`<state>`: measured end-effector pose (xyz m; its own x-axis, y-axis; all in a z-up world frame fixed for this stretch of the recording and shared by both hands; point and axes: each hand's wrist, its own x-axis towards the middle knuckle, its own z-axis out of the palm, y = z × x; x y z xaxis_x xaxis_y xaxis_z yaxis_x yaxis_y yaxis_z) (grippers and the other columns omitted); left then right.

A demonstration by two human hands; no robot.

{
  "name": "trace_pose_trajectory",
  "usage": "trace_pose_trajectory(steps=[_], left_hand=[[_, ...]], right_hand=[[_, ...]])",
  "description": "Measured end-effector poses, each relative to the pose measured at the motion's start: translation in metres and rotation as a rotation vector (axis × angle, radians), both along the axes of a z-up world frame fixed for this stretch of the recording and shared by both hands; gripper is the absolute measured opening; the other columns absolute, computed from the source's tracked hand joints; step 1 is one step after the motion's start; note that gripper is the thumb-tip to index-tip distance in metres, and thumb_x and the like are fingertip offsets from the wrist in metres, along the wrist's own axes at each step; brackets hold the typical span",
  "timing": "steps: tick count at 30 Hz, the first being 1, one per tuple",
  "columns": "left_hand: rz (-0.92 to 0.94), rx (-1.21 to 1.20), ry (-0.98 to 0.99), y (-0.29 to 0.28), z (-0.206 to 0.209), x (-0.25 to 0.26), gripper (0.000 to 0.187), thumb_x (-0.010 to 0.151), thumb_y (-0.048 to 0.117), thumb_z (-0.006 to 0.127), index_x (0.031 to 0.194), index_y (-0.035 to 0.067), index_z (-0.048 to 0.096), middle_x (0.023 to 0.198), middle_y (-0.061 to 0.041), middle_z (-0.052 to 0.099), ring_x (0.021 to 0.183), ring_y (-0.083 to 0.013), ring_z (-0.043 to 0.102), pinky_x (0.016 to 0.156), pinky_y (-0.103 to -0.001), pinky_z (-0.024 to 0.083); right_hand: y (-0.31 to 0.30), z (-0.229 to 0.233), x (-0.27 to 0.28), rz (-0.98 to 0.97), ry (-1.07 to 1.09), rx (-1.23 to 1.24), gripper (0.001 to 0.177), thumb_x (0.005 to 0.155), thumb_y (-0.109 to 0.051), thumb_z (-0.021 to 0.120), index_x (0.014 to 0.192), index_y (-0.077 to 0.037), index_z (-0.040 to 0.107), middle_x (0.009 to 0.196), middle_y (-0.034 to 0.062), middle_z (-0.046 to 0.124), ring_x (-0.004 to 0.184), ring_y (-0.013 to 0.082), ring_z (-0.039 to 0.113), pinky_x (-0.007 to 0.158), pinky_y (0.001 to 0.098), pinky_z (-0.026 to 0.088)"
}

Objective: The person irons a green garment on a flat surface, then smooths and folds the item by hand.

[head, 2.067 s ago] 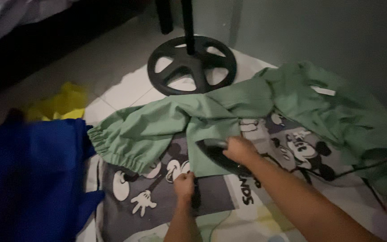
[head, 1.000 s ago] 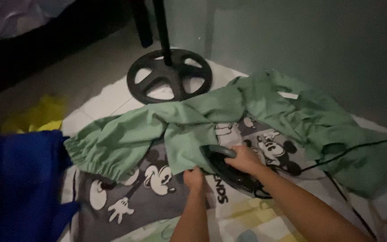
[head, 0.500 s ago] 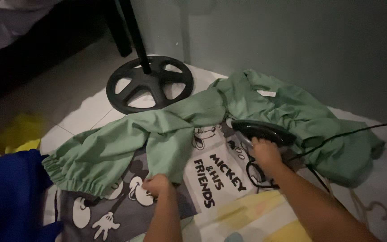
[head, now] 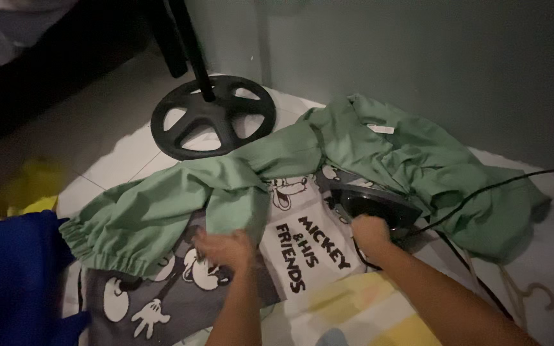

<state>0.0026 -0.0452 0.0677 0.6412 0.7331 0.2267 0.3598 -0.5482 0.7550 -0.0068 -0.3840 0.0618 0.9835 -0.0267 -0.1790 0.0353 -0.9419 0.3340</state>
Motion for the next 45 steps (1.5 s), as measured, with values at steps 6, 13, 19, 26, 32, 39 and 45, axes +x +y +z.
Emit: trace_pose_trajectory(steps=[6, 13, 19, 26, 32, 39, 45], left_hand=[[-0.251, 0.024, 0.132, -0.049, 0.018, 0.027, 0.108, 0.073, 0.022, 0.077, 0.159, -0.001, 0.016, 0.162, -0.030, 0.010, 0.152, -0.0447, 0.009, 0.117, -0.074, 0.006], [-0.632, 0.007, 0.211, -0.104, 0.033, 0.077, 0.061, 0.097, 0.013, 0.051, 0.158, 0.011, 0.045, 0.159, -0.015, 0.050, 0.142, -0.0319, 0.042, 0.121, -0.045, 0.035], [-1.059, -0.203, 0.348, -0.124, 0.055, 0.118, 0.079, 0.092, -0.002, 0.045, 0.161, 0.007, 0.009, 0.169, -0.017, 0.007, 0.155, -0.0359, 0.012, 0.122, -0.042, 0.021], [-1.129, -0.277, 0.200, -0.122, 0.068, 0.151, 0.076, 0.094, -0.001, 0.046, 0.162, 0.006, 0.012, 0.169, -0.020, 0.016, 0.151, -0.0381, 0.028, 0.122, -0.043, 0.029], [-1.128, -0.333, 0.158, -0.120, 0.062, 0.161, 0.076, 0.094, -0.001, 0.051, 0.161, 0.006, 0.015, 0.166, -0.021, 0.020, 0.153, -0.0381, 0.025, 0.121, -0.043, 0.029], [-1.124, -0.439, 0.207, -0.113, 0.068, 0.155, 0.075, 0.093, -0.002, 0.049, 0.161, 0.004, 0.017, 0.166, -0.022, 0.023, 0.153, -0.0361, 0.026, 0.123, -0.042, 0.028], [-0.994, -0.757, 0.320, -0.113, 0.097, 0.146, 0.069, 0.095, 0.006, 0.043, 0.160, 0.011, 0.020, 0.162, -0.018, 0.034, 0.111, -0.0393, 0.068, 0.090, -0.049, 0.056]], right_hand=[[0.053, 0.069, 0.035, -0.105, 0.077, 0.198, 0.021, 0.092, -0.013, 0.060, 0.095, -0.002, 0.078, 0.090, 0.0172, 0.077, 0.079, 0.0286, 0.076, 0.069, 0.0408, 0.062], [0.077, 0.076, 0.101, 0.027, -0.107, 0.655, 0.032, 0.093, -0.020, 0.065, 0.113, 0.006, 0.069, 0.114, 0.0261, 0.071, 0.104, 0.0384, 0.070, 0.092, 0.0448, 0.056], [0.078, 0.054, 0.181, -0.119, -0.279, 0.863, 0.072, 0.089, -0.014, 0.073, 0.149, 0.006, 0.039, 0.138, 0.0302, 0.053, 0.127, 0.0423, 0.054, 0.107, 0.0480, 0.044], [0.074, 0.065, 0.233, -0.432, -0.200, 0.949, 0.088, 0.084, -0.025, 0.081, 0.153, -0.001, 0.032, 0.154, 0.0216, 0.042, 0.139, 0.0375, 0.048, 0.114, 0.0449, 0.043], [0.074, 0.059, 0.255, -0.501, -0.130, 1.051, 0.110, 0.079, -0.028, 0.084, 0.162, -0.004, 0.015, 0.160, 0.0210, 0.035, 0.144, 0.0374, 0.042, 0.117, 0.0461, 0.038], [0.063, 0.041, 0.273, -0.672, -0.093, 0.936, 0.107, 0.079, -0.036, 0.084, 0.160, -0.003, 0.022, 0.153, 0.0207, 0.049, 0.140, 0.0381, 0.050, 0.117, 0.0461, 0.042], [0.059, -0.006, 0.289, -0.362, -0.070, 0.886, 0.058, 0.090, -0.034, 0.074, 0.137, 0.000, 0.067, 0.136, 0.0213, 0.070, 0.124, 0.0367, 0.068, 0.106, 0.0460, 0.054]])
